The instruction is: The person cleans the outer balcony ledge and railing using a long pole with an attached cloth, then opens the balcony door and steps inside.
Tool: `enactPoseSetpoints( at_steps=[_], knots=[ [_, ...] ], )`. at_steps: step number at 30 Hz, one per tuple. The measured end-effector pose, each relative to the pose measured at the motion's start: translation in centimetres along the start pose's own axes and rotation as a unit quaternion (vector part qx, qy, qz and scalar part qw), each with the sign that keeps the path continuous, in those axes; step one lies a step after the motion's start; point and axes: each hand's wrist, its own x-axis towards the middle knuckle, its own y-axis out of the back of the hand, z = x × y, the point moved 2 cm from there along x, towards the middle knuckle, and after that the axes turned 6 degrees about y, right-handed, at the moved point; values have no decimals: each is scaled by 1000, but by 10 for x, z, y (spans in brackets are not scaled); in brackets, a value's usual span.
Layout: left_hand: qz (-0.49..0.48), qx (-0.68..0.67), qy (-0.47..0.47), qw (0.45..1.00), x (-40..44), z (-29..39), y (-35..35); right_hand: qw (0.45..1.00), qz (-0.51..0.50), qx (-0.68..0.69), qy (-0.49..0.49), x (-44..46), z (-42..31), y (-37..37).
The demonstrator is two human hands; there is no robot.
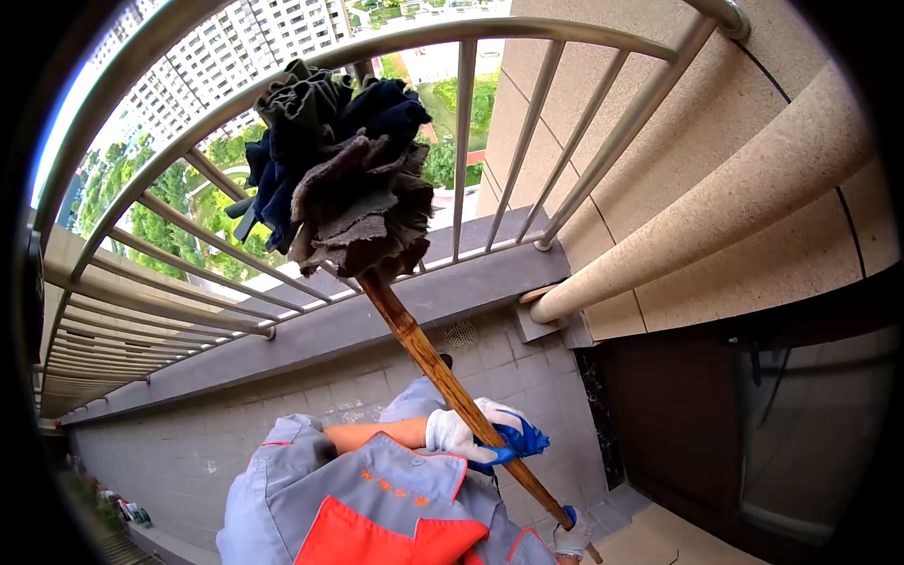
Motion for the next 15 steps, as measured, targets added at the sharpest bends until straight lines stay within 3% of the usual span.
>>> enactPoseSetpoints(
  at_steps=[2, 4, 6, 7, 8, 9, 10, 11, 12, 15],
  knots=[
    [94, -112, 59, 988, -1, -6, 34, 1000, 13, 13, 1, 11, -9, -11],
    [167, -272, 53, 946, -5, -43, 66, 1000, -14, -5, -9, 15, -6, -35],
    [219, -244, 37, 944, -26, -92, 87, 999, -34, -26, -20, 17, -20, -42],
    [302, -247, 77, 918, -40, -127, 85, 993, -89, -65, -32, 9, -37, -36],
    [397, -323, 181, 840, -60, -176, 79, 983, -144, -103, -43, 1, -48, -35],
    [392, -291, 308, 817, -77, -204, 80, 972, -207, -82, -78, -4, -52, -42],
    [389, -401, 424, 713, -95, -232, 69, 961, -249, -76, -88, -7, -48, -46],
    [432, -397, 478, 654, -117, -304, 54, 952, -285, -75, -81, -16, -34, -47],
    [404, -450, 569, 558, -126, -316, 38, 942, -318, -75, -76, -24, -21, -49],
    [390, -454, 527, 603, -136, -320, -3, 920, -380, -85, -50, -50, 41, -44]
  ],
)
